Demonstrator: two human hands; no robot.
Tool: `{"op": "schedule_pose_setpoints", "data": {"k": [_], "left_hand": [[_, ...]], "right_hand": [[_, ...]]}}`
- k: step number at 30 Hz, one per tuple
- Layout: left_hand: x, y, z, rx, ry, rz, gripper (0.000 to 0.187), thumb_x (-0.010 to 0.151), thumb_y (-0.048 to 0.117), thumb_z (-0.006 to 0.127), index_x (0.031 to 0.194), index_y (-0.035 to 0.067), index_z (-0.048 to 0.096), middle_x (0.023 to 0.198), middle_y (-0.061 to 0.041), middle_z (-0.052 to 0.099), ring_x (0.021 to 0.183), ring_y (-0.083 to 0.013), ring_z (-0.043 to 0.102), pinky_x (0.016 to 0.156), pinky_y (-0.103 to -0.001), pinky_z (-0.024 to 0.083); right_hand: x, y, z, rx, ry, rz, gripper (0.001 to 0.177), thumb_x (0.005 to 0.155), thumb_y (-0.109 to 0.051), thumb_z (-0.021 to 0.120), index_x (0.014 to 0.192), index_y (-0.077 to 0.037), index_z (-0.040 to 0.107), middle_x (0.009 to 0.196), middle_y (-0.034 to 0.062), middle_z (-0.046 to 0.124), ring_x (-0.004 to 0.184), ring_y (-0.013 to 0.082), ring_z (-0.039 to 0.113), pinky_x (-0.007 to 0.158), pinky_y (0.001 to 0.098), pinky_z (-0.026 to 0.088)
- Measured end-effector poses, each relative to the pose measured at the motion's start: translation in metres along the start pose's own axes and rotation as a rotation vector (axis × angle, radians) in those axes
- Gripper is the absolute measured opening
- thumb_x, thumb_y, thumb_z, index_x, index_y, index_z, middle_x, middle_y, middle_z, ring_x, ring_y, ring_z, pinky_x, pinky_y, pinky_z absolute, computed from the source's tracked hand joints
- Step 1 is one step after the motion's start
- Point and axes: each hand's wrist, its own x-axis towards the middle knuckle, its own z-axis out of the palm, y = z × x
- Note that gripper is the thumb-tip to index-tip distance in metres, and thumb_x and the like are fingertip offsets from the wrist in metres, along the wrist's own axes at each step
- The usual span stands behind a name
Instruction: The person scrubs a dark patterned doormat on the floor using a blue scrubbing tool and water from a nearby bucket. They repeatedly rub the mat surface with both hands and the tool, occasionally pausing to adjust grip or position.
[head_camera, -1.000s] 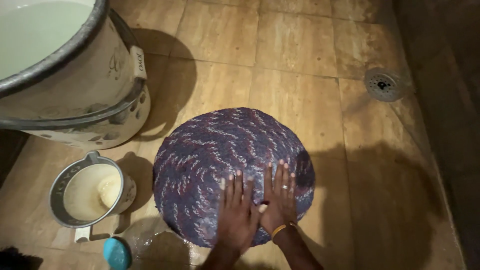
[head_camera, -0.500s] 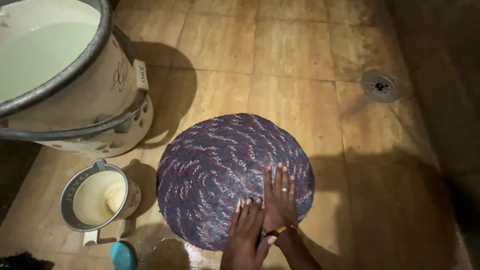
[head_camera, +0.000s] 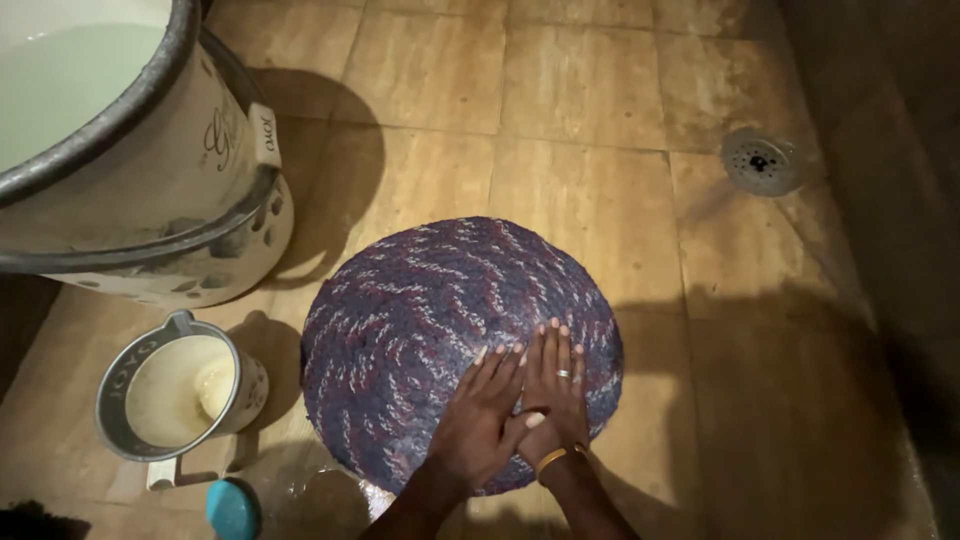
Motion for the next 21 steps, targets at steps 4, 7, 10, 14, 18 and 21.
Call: {"op": "schedule_pose_setpoints", "data": {"k": [4, 7, 10, 14, 18, 21], "left_hand": [[-0.011, 0.003, -0.015, -0.048, -0.069, 0.047, 0.070, 0.097, 0.042, 0.064, 0.145, -0.006, 0.047, 0.159, -0.026, 0.040, 0.150, -0.0473, 0.029, 0.122, -0.057, 0.018], [-0.024, -0.013, -0.026, -0.029, -0.126, 0.151, 0.062, 0.096, 0.038, 0.067, 0.145, 0.002, 0.053, 0.160, -0.025, 0.040, 0.150, -0.0461, 0.032, 0.123, -0.056, 0.020], [-0.039, -0.030, -0.036, 0.014, -0.149, 0.225, 0.058, 0.097, 0.034, 0.065, 0.149, 0.011, 0.054, 0.163, -0.024, 0.036, 0.152, -0.0432, 0.033, 0.124, -0.055, 0.021], [-0.054, -0.041, -0.046, 0.142, -0.223, 0.179, 0.059, 0.100, 0.035, 0.059, 0.156, 0.019, 0.049, 0.167, -0.023, 0.027, 0.153, -0.0408, 0.025, 0.122, -0.056, 0.014], [-0.064, -0.042, -0.056, 0.249, 0.038, -0.005, 0.057, 0.104, 0.041, 0.050, 0.157, 0.022, 0.044, 0.169, -0.018, 0.025, 0.156, -0.0345, 0.023, 0.124, -0.054, 0.010], [-0.060, -0.044, -0.057, 0.316, 0.087, -0.129, 0.060, 0.102, 0.047, 0.046, 0.158, 0.025, 0.040, 0.169, -0.016, 0.022, 0.155, -0.0335, 0.019, 0.123, -0.052, 0.009]], "right_hand": [[-0.004, 0.000, -0.036, 0.125, -0.294, 0.057, 0.110, 0.088, -0.047, 0.062, 0.161, 0.004, -0.005, 0.171, 0.0211, -0.009, 0.158, 0.0328, -0.012, 0.127, 0.0458, -0.006], [-0.005, -0.005, -0.046, 0.159, -0.276, 0.087, 0.119, 0.084, -0.055, 0.067, 0.161, 0.002, -0.004, 0.171, 0.0203, -0.007, 0.159, 0.0314, -0.010, 0.127, 0.0451, -0.005], [-0.006, -0.008, -0.044, 0.142, -0.165, 0.080, 0.113, 0.089, -0.063, 0.060, 0.159, 0.002, -0.001, 0.170, 0.0216, -0.003, 0.158, 0.0331, -0.007, 0.126, 0.0471, -0.003], [-0.002, -0.006, -0.038, 0.150, -0.206, 0.084, 0.117, 0.089, -0.077, 0.049, 0.159, 0.001, -0.003, 0.168, 0.0238, -0.006, 0.157, 0.0329, -0.007, 0.125, 0.0479, -0.003], [-0.003, -0.004, -0.026, 0.187, -0.123, 0.078, 0.109, 0.091, -0.074, 0.044, 0.159, -0.002, -0.001, 0.168, 0.0221, -0.003, 0.157, 0.0325, -0.003, 0.125, 0.0465, -0.001], [-0.002, 0.000, -0.008, 0.198, 0.103, 0.016, 0.091, 0.099, -0.065, 0.040, 0.158, -0.005, 0.006, 0.166, 0.0257, 0.002, 0.155, 0.0355, 0.001, 0.123, 0.0473, 0.002]]}}
